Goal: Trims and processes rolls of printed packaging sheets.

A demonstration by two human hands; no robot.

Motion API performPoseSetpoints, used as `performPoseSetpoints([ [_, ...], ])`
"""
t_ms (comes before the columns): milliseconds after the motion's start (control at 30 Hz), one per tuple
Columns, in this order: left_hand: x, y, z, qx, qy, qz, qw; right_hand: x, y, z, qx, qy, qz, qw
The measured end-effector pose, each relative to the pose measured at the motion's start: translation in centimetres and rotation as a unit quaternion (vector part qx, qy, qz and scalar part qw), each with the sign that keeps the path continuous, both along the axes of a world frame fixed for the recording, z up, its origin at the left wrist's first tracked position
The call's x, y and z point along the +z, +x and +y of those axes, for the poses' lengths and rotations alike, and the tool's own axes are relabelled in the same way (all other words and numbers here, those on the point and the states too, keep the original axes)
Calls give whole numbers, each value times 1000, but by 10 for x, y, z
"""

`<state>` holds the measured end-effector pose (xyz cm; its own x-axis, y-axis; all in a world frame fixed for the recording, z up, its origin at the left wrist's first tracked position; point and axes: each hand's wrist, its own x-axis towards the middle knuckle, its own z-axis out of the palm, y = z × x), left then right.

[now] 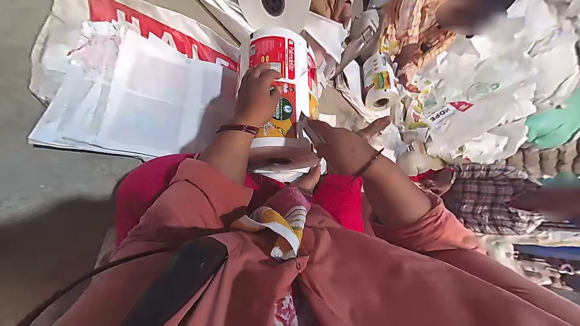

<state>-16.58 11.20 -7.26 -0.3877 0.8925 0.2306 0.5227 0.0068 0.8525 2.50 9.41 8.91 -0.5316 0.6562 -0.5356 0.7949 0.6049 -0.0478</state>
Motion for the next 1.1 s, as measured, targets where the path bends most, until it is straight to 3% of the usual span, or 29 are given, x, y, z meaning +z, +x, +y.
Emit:
performPoseSetpoints([
  [100,4,-1,-4,-5,-18,-6,1000,9,30,-26,75,-17,-14,997],
  [167,8,-1,-6,-5,-25,-13,1000,16,52,-36,83,-94,-5,992],
  [233,11,-1,-8,-11,-28,-20,999,18,68,-38,40,-133,32,990],
  [333,17,0,-10,-21,-39,-25,999,12,79,-20,-70,-94,188,975],
  [467,11,1,-10,-19,-12,-17,1000,-4,52,29,-106,-19,318,942],
  [567,10,4,-11,-13,-28,-1,1000,-24,19,75,-113,65,315,940],
  [767,9,-1,-10,-11,-29,29,999,-56,-43,149,0,136,267,954],
  [967,5,-7,-2,8,-35,6,999,-62,-45,183,18,136,284,949],
  [1100,6,-8,5,15,-35,9,999,-62,-45,192,92,152,319,931],
])
